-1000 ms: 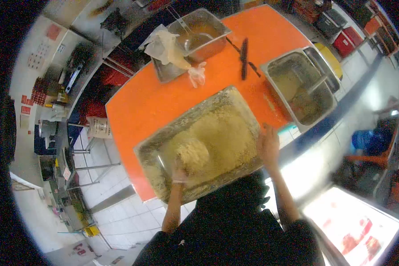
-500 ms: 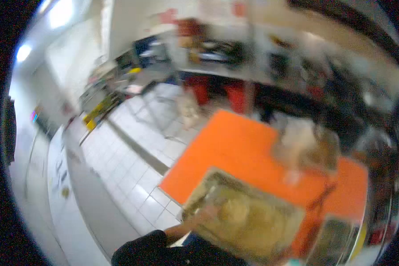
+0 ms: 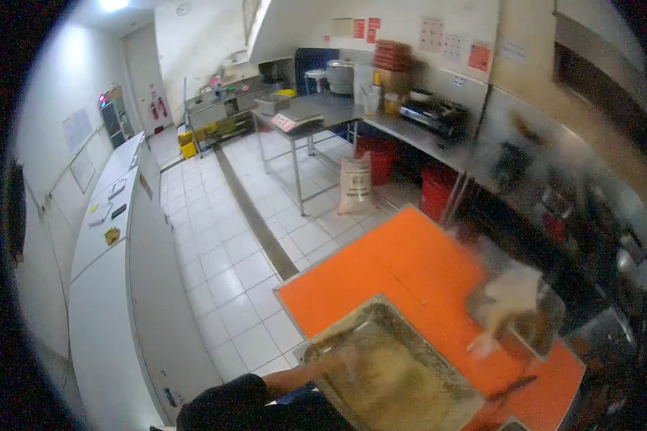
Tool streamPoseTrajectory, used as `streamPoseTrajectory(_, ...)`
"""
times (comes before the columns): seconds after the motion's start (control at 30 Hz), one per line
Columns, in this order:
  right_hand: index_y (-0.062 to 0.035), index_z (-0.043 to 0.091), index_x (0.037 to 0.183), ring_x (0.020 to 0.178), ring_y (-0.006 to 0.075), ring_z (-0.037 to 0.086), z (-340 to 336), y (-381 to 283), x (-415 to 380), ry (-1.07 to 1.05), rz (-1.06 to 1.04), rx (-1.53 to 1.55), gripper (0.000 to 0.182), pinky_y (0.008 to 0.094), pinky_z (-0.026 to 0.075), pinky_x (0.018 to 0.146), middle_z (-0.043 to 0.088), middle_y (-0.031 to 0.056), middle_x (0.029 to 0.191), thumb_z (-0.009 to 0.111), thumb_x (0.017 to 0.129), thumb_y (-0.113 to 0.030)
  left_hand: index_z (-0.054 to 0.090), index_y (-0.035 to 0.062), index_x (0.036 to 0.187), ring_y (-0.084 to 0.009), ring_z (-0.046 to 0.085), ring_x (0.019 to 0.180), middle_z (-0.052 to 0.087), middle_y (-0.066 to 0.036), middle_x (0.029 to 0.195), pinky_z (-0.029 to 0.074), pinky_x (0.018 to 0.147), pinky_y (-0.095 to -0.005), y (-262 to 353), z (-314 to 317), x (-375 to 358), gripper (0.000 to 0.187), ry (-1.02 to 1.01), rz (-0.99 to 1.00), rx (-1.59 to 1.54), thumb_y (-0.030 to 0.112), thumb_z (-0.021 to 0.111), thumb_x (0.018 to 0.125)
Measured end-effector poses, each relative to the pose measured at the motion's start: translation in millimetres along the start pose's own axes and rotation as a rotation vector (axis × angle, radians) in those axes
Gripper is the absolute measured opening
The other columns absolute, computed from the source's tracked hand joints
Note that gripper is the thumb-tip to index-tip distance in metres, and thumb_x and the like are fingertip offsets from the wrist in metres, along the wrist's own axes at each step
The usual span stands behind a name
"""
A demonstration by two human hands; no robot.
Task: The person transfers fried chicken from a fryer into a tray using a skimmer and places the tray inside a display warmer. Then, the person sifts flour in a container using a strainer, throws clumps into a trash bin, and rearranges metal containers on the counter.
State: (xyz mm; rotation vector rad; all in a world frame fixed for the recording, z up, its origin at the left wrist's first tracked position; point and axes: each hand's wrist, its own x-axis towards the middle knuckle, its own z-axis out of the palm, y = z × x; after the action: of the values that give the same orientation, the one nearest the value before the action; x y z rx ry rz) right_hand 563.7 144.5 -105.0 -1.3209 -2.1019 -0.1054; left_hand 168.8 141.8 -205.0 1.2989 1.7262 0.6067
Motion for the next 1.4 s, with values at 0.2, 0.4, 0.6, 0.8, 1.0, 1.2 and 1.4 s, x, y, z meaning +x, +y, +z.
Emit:
streamPoseTrajectory(0.2,-0.0003,0.059,0.109,0.117,0.0435,0.044,-34.0,-31.0,-11.4,-0.092,0.076,-0.080,0.031,0.0524,0.033,0.101,0.053,0.0242,0.117,0.056,0.083,-0.015,0.052,0.0092,0.121,-0.0290,0.055,0.104,0.056,-0.018,0.117,0.043,0.088,-0.0389,-35.6,-13.4,-1.0,0.043,-0.009,-0.031,0.120,0.030,0.054,0.084)
streamPoseTrajectory(0.4,-0.0003,0.052,0.118,0.117,0.0405,0.044,-64.4,-53.4,14.6,0.111,0.557,0.042,0.033,0.0486,0.033,0.100,0.049,0.0225,0.121,0.053,0.087,-0.014,0.054,0.0084,0.118,-0.0307,0.054,0.107,0.055,-0.021,0.118,0.042,0.092,-0.0402,-81.3,-37.6,-38.4,0.042,-0.098,-0.102,0.357,0.033,0.053,0.084)
streamPoseTrajectory(0.6,0.0019,0.052,0.114,0.107,0.0364,0.048,-53.7,-36.4,4.3,0.238,0.723,-0.009,0.030,0.0436,0.039,0.092,0.053,0.0204,0.111,0.055,0.088,-0.013,0.057,0.0075,0.116,-0.0324,0.053,0.111,0.055,-0.023,0.120,0.041,0.096,-0.0416,-59.9,28.2,-47.5,0.042,-0.292,0.033,0.631,0.035,0.052,0.084)
streamPoseTrajectory(0.8,0.0024,0.053,0.109,0.100,0.0358,0.051,-59.8,-37.2,5.8,0.247,0.757,0.051,0.026,0.0434,0.040,0.087,0.055,0.0188,0.103,0.055,0.086,-0.010,0.052,0.0029,0.124,-0.0409,0.046,0.115,0.049,-0.027,0.125,0.038,0.097,-0.0450,131.1,103.2,-39.8,0.048,-0.509,0.531,1.011,0.033,0.052,0.086)
streamPoseTrajectory(1.0,0.0019,0.054,0.107,0.099,0.0363,0.051,-67.0,-36.0,11.9,0.260,0.801,0.097,0.024,0.0430,0.041,0.087,0.055,0.0192,0.101,0.054,0.085,-0.007,0.045,0.0144,0.134,-0.0355,0.046,0.121,0.046,-0.023,0.133,0.037,0.102,-0.0415,193.4,202.2,-35.9,0.059,-0.548,0.389,0.668,0.050,0.049,0.087)
streamPoseTrajectory(1.2,0.0016,0.053,0.107,0.099,0.0350,0.051,-55.5,-37.8,6.0,0.281,0.744,0.099,0.022,0.0427,0.040,0.088,0.055,0.0188,0.103,0.053,0.086,-0.006,0.046,0.0185,0.134,-0.0279,0.045,0.123,0.046,-0.014,0.136,0.035,0.105,-0.0385,177.5,148.0,-9.9,0.061,-0.933,0.200,0.293,0.055,0.050,0.086)
streamPoseTrajectory(1.4,0.0017,0.053,0.107,0.099,0.0342,0.051,-62.2,-43.7,11.5,0.205,0.754,0.076,0.022,0.0430,0.039,0.088,0.054,0.0183,0.105,0.053,0.088,-0.008,0.052,0.0128,0.124,-0.0259,0.057,0.106,0.058,-0.011,0.120,0.044,0.093,-0.0368,114.1,30.8,3.7,0.043,-0.125,0.390,0.362,0.033,0.056,0.086)
